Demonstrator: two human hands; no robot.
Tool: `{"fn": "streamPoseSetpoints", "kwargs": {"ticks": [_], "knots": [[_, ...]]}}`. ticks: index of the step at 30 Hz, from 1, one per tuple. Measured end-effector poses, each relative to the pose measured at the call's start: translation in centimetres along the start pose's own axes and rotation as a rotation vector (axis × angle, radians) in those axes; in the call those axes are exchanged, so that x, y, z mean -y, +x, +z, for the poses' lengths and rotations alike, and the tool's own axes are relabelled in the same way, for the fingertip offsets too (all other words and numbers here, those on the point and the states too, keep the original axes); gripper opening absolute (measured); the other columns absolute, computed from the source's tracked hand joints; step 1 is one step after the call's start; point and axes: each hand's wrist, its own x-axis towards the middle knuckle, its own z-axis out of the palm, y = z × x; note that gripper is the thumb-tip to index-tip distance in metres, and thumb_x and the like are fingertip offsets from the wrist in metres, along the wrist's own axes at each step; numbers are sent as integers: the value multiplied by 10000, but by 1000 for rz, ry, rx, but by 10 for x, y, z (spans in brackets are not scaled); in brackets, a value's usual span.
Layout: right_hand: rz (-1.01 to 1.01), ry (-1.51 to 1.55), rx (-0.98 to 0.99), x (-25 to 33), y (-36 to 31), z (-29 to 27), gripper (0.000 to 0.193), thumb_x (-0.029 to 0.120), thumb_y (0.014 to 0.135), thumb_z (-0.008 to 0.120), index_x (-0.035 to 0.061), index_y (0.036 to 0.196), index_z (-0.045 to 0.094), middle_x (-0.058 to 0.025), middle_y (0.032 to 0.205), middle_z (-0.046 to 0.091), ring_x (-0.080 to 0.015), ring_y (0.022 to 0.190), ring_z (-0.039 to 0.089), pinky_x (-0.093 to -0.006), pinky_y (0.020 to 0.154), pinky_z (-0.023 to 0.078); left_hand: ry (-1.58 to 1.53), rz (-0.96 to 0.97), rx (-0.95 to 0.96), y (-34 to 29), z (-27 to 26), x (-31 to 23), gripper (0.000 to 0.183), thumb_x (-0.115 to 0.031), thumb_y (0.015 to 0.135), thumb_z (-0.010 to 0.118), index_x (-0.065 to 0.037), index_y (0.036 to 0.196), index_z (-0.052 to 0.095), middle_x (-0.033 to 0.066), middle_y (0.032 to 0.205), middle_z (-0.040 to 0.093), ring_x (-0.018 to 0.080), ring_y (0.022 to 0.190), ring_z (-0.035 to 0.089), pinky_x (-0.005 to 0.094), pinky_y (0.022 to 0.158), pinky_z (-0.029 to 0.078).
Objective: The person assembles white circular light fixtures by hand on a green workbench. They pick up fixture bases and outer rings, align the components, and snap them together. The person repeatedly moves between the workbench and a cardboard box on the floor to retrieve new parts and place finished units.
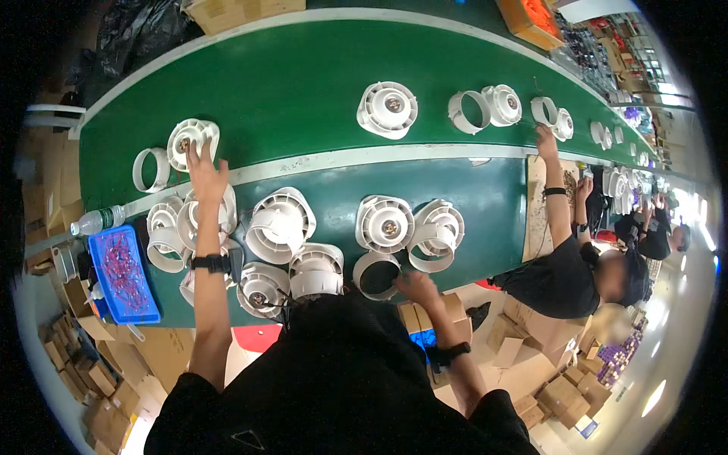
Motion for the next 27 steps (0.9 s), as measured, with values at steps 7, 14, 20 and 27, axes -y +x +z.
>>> {"fn": "streamPoseSetpoints", "kwargs": {"ticks": [7,14,20,27], "knots": [[-57,-175,-231,26,-44,-21,205,222,780,586,25,785,642,-268,746,620,-451,762,620,-542,713,505,-467,43,200,-23,-93,-42,290,-38,826,576,-26,1113,615,188,1103,624,347,989,599,397,882,473],[-11,218,-334,117,-122,-155,356,173,836,557,-72,577,552,-217,527,591,-333,527,644,-412,543,510,-704,-11,269,-86,-115,-43,215,24,847,547,-15,1027,657,145,990,672,247,857,653,327,749,528],[-282,221,-336,191,50,-169,422,277,836,528,-86,642,621,-178,582,642,-268,555,659,-366,562,518,-781,-82,364,-117,-113,-49,216,38,826,561,-17,1010,659,144,971,670,247,849,658,318,757,530],[-272,339,-272,270,168,-144,399,349,853,573,-39,863,668,-172,658,670,-294,635,682,-418,656,540,-699,-93,442,-139,-118,-52,177,-31,844,580,-32,1000,662,153,966,672,274,833,649,346,742,511]]}}
